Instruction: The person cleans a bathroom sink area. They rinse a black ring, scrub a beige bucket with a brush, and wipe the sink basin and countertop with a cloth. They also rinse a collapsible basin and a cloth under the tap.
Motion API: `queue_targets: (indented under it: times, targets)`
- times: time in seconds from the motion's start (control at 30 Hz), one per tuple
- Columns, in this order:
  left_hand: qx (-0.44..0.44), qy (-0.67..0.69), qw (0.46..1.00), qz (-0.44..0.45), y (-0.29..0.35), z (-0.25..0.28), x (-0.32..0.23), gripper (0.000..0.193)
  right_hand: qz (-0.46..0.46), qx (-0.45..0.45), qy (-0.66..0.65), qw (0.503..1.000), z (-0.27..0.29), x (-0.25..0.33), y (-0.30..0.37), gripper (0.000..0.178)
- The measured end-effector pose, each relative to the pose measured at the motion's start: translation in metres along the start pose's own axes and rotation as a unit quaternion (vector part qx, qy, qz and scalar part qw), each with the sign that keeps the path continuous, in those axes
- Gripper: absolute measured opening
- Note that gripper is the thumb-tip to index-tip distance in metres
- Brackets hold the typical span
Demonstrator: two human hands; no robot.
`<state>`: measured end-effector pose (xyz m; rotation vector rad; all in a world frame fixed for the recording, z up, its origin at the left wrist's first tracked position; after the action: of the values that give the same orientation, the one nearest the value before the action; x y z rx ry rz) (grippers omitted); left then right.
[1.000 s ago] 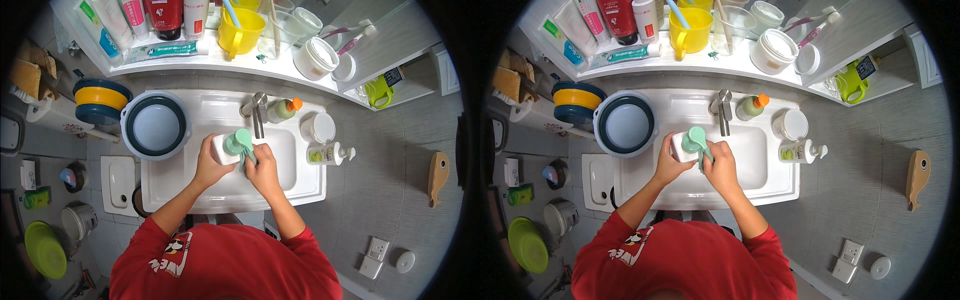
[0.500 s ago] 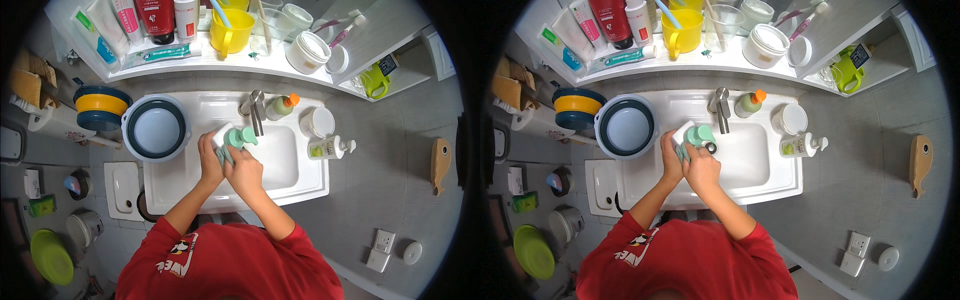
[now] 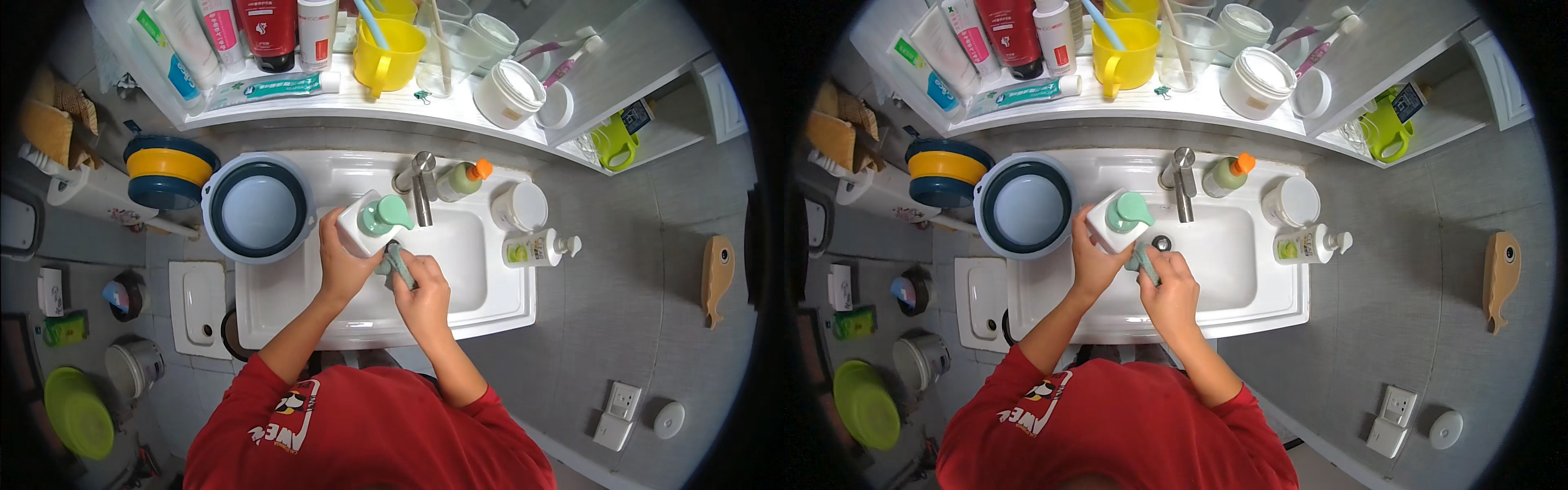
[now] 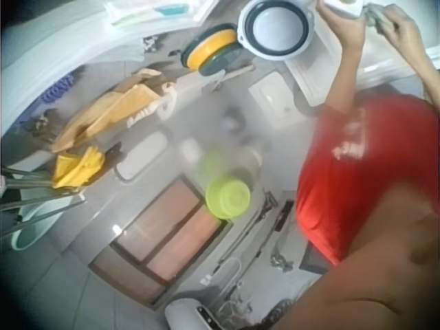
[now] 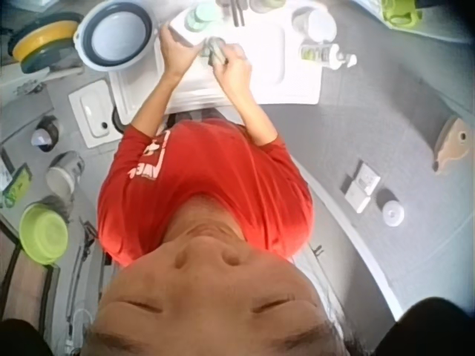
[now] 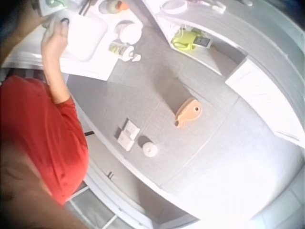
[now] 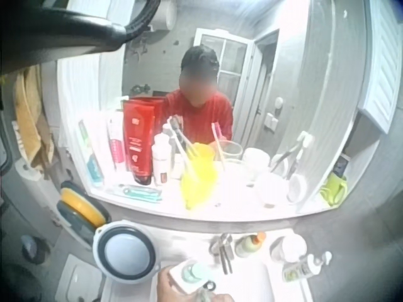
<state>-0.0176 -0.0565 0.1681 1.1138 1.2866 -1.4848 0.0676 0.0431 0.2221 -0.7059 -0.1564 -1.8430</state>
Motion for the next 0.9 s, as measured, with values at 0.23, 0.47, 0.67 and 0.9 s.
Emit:
queue_targets:
  times: [0.23, 0.47, 0.67, 0.9]
  targets:
    - [0.056, 0.120, 0.984, 0.122, 0.011, -0.001, 0.023, 0.078, 0.053, 0.005, 0.039, 0.998, -0.012, 0.000, -0.007, 0.030]
    - [0.093, 0.143, 0.970, 0.170, 0.012, 0.007, 0.026, 0.081, 0.019, 0.018, 0.055, 0.998, -0.006, -0.017, -0.012, 0.029]
    - [0.073, -0.091, 0.993, -0.005, 0.011, 0.003, -0.002, 0.067, 0.030, 0.032, 0.026, 0.999, 0.000, -0.014, -0.012, 0.027]
    - [0.092, -0.143, 0.984, -0.051, 0.016, 0.005, 0.018, 0.063, 0.166, 0.061, 0.130, 0.976, -0.015, 0.012, -0.017, 0.030]
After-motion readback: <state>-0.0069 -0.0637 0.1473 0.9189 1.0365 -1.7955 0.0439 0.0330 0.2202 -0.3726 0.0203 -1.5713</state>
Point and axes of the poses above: each hand's wrist, its own y-axis away from the middle knuckle, its own z-axis out of the back of the hand, x = y × z, the point moved 1 cm from there along -y, towards the middle knuckle, and after that the axes turned 12 degrees about y, right-handed, at the moved point
